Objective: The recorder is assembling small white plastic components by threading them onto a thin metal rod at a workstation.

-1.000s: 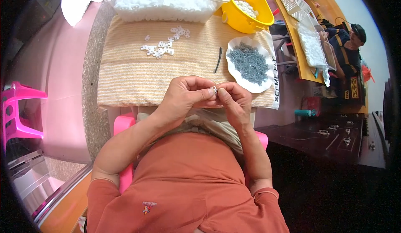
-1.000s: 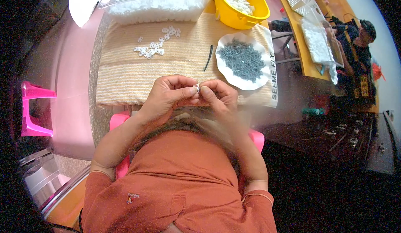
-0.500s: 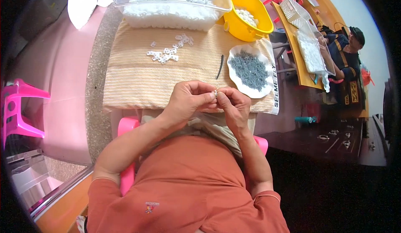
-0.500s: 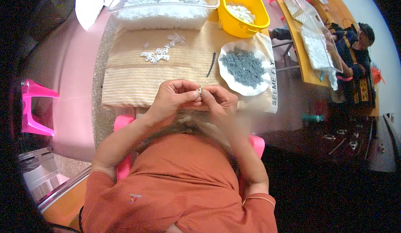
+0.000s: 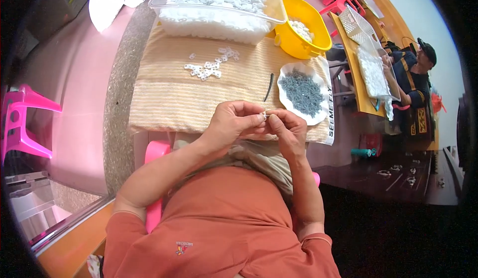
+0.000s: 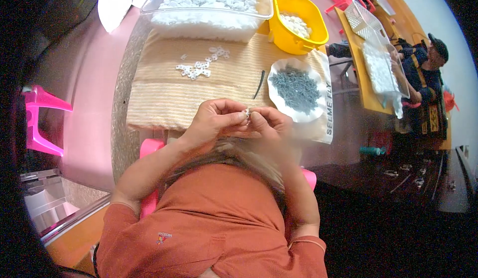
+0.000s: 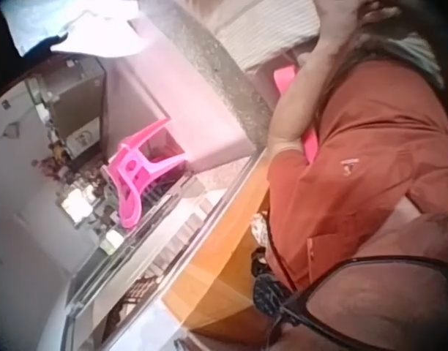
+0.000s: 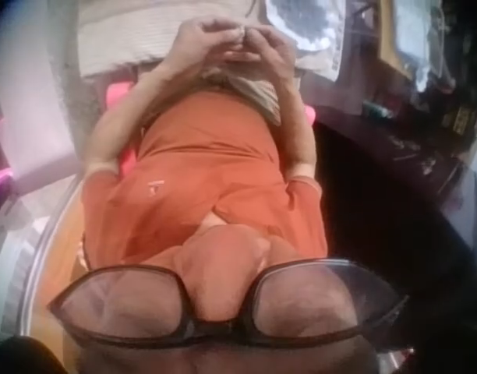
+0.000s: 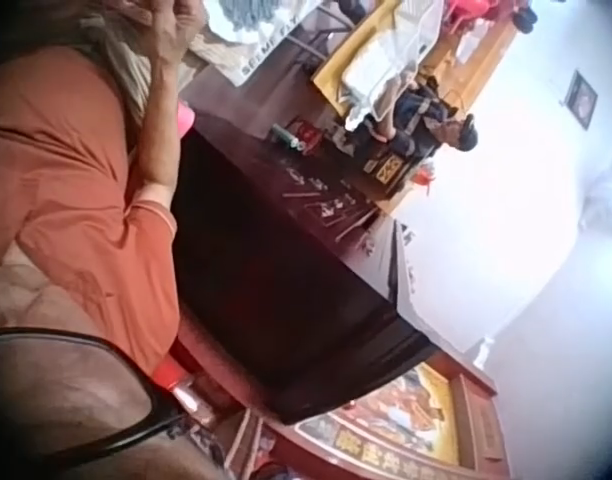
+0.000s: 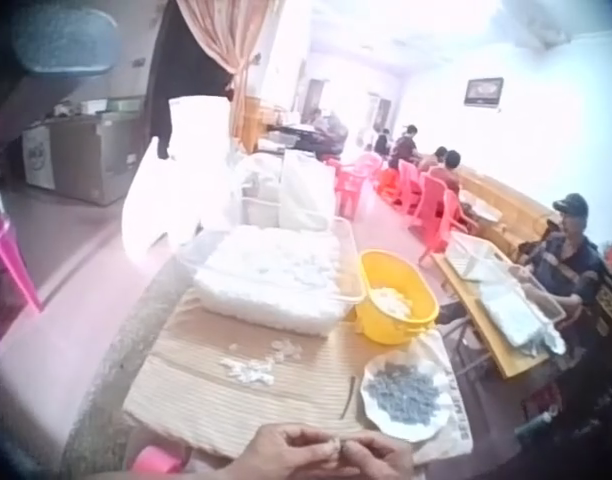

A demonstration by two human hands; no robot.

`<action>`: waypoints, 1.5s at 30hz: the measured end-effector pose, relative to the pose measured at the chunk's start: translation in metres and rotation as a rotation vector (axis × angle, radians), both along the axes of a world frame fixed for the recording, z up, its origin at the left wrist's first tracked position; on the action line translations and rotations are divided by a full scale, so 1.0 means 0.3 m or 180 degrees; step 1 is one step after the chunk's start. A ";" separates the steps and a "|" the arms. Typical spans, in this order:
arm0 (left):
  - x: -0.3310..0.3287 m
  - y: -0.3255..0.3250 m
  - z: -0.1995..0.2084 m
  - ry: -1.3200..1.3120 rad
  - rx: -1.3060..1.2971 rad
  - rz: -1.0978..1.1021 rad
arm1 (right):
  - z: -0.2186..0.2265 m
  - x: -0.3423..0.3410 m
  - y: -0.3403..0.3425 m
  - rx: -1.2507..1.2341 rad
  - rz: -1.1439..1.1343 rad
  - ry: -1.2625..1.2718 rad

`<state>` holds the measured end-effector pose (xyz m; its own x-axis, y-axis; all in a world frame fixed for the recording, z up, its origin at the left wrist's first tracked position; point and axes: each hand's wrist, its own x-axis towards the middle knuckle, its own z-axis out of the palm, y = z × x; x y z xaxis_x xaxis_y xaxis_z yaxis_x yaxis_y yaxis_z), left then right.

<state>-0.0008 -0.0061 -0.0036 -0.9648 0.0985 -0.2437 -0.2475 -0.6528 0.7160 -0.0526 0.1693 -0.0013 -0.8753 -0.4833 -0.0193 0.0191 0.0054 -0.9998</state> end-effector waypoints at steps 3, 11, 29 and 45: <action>0.000 -0.008 0.010 -0.0090 0.0206 0.0111 | 0.024 -0.012 -0.012 -0.0106 -0.0051 -0.0181; -0.020 -0.033 -0.015 -0.0079 0.0477 0.0635 | 0.102 -0.211 -0.102 0.0688 0.0045 0.0642; -0.031 -0.081 0.000 -0.0332 0.0718 0.0818 | 0.005 -0.455 -0.398 0.2743 0.0946 0.2848; -0.051 -0.096 0.000 -0.0476 0.0787 0.0849 | -0.014 -0.468 -0.403 0.2590 0.0979 0.2897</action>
